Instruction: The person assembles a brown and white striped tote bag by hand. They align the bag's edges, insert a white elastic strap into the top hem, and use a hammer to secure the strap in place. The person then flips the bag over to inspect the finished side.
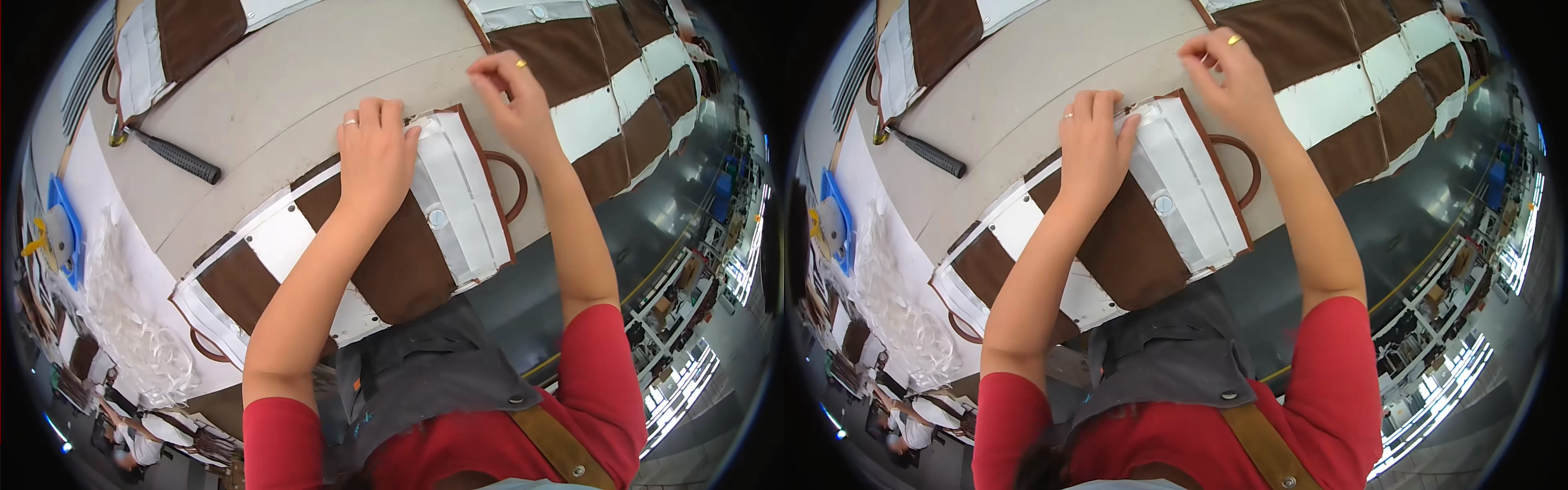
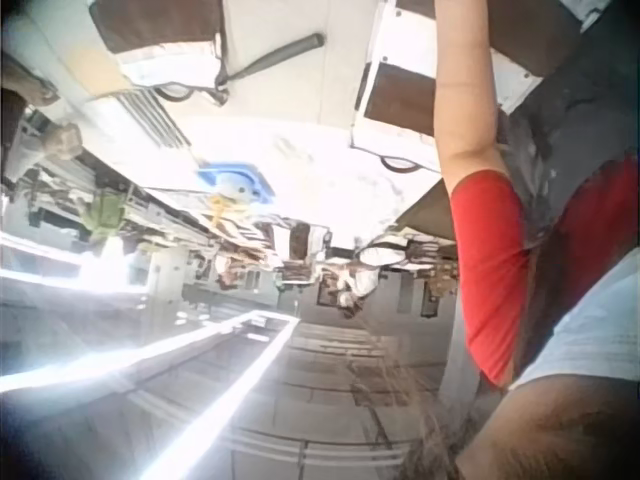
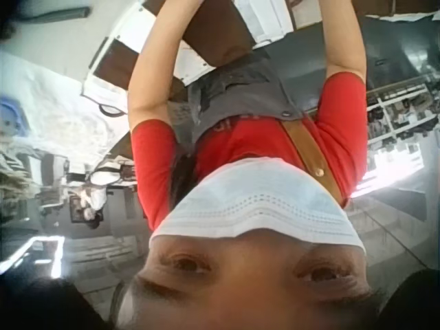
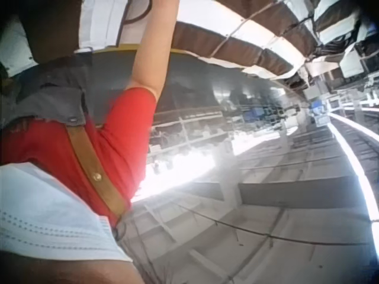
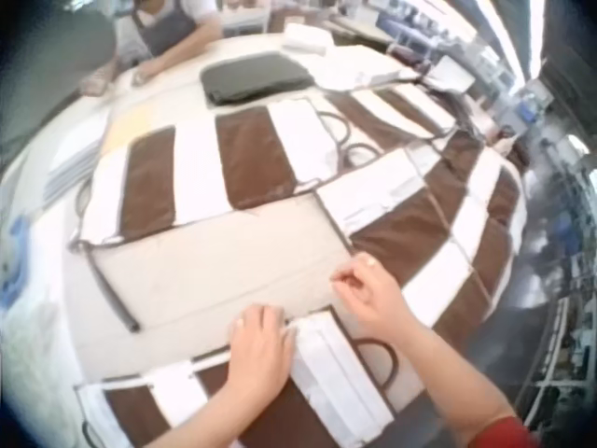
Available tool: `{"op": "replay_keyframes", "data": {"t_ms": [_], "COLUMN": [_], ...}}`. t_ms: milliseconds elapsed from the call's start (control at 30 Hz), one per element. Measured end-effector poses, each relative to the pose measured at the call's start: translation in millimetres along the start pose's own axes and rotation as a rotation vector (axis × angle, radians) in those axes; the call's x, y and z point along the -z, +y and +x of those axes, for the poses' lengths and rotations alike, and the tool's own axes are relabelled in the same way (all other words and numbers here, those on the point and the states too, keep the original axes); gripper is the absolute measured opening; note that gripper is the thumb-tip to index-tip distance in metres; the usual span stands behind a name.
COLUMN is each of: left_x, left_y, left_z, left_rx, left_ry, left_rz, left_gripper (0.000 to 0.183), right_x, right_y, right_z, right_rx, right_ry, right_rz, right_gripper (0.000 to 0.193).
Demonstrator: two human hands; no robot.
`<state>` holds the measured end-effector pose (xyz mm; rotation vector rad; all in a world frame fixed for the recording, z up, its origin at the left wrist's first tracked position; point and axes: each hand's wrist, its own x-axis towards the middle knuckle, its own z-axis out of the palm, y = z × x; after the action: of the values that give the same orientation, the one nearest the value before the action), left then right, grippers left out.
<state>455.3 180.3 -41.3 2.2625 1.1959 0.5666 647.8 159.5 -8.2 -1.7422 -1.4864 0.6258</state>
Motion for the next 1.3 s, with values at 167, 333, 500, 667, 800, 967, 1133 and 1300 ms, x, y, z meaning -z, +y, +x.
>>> {"op": "replay_keyframes", "data": {"t_ms": [167, 333, 500, 667, 800, 967, 1133, 1300], "left_x": [-5.9, -0.5, -1.5, -0.8, -1.9, 0.4, 4.1, 2.1], "left_y": [-3.4, -5.4, -16.0, -20.6, -23.9, -23.2, -26.5, -28.1], "left_z": [16.1, 20.8, 19.2, 17.2, 15.0, 12.2, 10.0, 8.5], "left_rx": [0.052, -0.024, -0.127, -0.222, -0.356, -0.226, -0.179, -0.316], "left_ry": [-0.099, -0.134, -0.107, -0.104, -0.070, -0.039, -0.078, -0.045], "left_rz": [-0.111, -0.102, -0.186, -0.180, -0.042, -0.153, -0.198, -0.095], "left_gripper": [0.011, 0.008, 0.010, 0.016, 0.016, 0.016, 0.019, 0.024], "right_x": [-18.4, -19.6, -14.7, -10.9, -10.4, -15.1, -16.3, -11.8], "right_y": [4.4, 12.3, 15.1, 14.4, 18.6, 16.0, 14.2, 16.6], "right_z": [-26.3, -26.3, -23.5, -24.8, -30.0, -29.1, -27.0, -28.8], "right_rx": [0.064, 0.083, 0.143, 0.240, 0.417, 0.352, 0.301, 0.339], "right_ry": [-0.212, -0.227, -0.269, -0.242, -0.243, -0.176, -0.204, -0.278], "right_rz": [0.017, 0.008, -0.026, -0.094, -0.358, -0.283, -0.223, -0.281], "right_gripper": [0.015, 0.013, 0.010, 0.012, 0.021, 0.025, 0.030, 0.036]}}
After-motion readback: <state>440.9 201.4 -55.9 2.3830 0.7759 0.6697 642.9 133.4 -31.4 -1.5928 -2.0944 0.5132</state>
